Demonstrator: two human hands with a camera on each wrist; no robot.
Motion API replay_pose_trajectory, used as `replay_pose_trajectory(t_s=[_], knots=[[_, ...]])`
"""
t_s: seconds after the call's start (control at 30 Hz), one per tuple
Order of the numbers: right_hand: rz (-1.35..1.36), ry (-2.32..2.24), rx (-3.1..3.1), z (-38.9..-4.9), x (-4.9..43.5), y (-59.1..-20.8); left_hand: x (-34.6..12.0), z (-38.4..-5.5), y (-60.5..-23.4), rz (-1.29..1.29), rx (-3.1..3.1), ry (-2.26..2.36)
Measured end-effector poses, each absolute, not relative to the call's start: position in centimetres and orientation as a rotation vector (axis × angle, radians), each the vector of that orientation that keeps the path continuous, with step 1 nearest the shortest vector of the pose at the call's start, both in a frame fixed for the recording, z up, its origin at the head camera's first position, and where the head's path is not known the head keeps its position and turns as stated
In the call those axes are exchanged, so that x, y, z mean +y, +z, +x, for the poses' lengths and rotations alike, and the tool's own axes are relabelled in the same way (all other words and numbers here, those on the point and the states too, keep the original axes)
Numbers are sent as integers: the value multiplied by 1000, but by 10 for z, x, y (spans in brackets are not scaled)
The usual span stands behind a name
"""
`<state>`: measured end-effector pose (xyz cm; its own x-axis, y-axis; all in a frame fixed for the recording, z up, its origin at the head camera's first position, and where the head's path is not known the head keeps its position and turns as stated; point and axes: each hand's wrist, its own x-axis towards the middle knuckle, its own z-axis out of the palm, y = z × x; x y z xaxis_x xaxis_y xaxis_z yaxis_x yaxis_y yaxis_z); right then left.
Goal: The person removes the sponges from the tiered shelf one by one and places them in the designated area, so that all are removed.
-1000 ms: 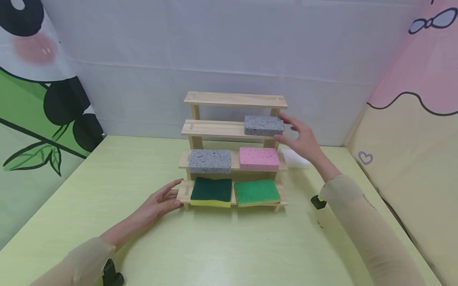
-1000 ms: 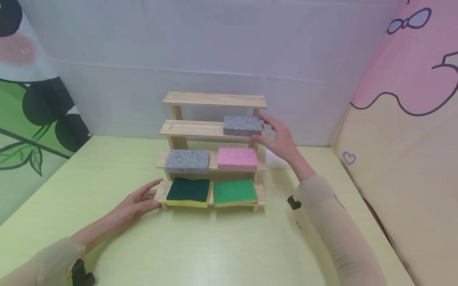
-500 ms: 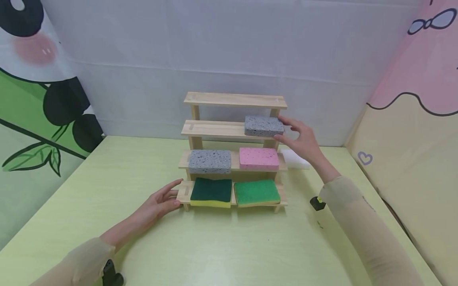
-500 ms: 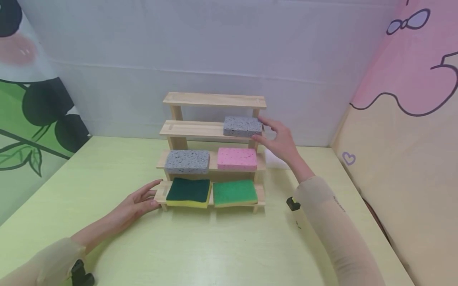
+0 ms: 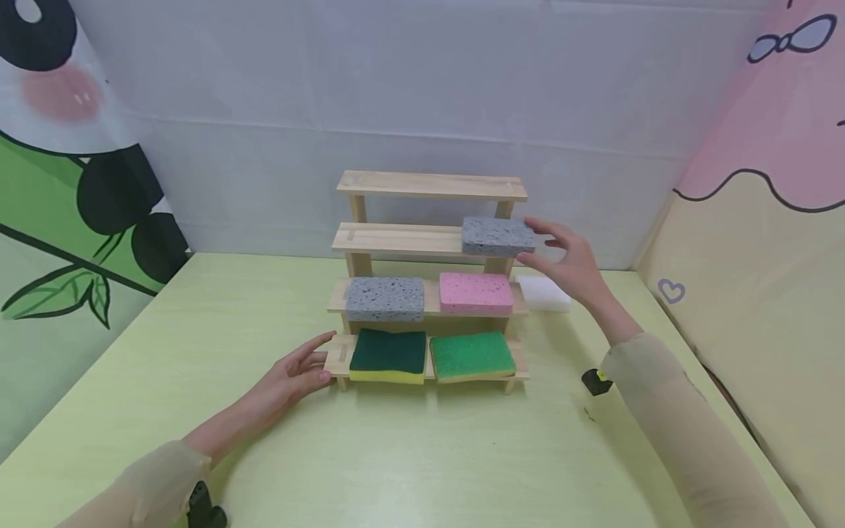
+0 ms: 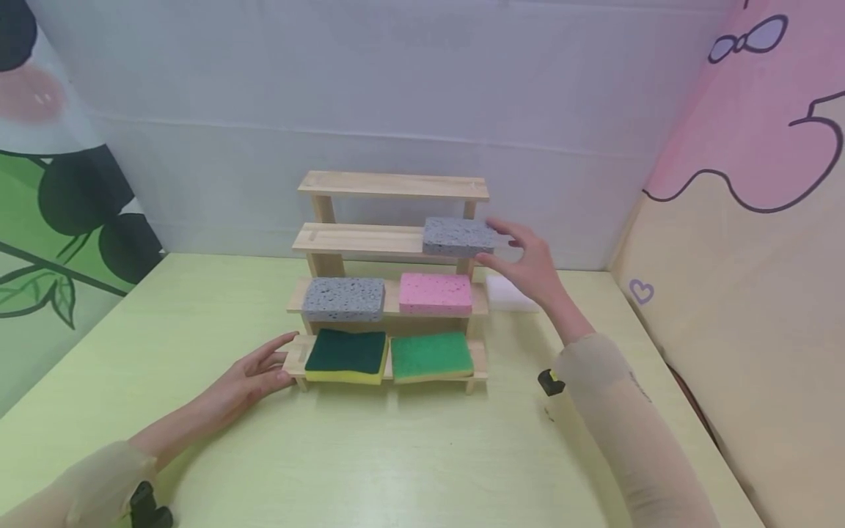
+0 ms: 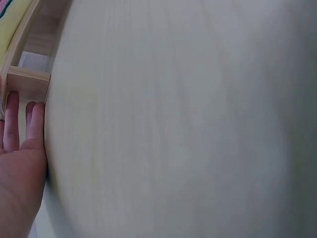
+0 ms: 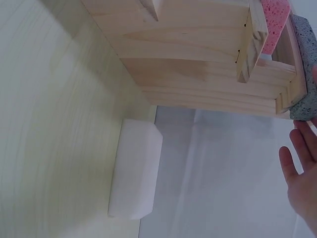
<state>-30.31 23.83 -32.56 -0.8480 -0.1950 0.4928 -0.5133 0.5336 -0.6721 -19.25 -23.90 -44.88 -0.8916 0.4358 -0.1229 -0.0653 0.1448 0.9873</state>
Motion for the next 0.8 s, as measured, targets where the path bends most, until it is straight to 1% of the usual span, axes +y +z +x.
replay_pose_trajectory(t_s=[0.13, 0.4, 0.8], knots=[[537, 1235, -2433, -298, 242, -323, -239, -192, -448, 347, 2041, 1800], [495, 1263, -2393, -270, 248, -306, -239, -191, -448, 340, 2044, 1799], [415, 1312, -2279, -273, 297, -313, -239, -193, -449, 362, 2037, 1808]])
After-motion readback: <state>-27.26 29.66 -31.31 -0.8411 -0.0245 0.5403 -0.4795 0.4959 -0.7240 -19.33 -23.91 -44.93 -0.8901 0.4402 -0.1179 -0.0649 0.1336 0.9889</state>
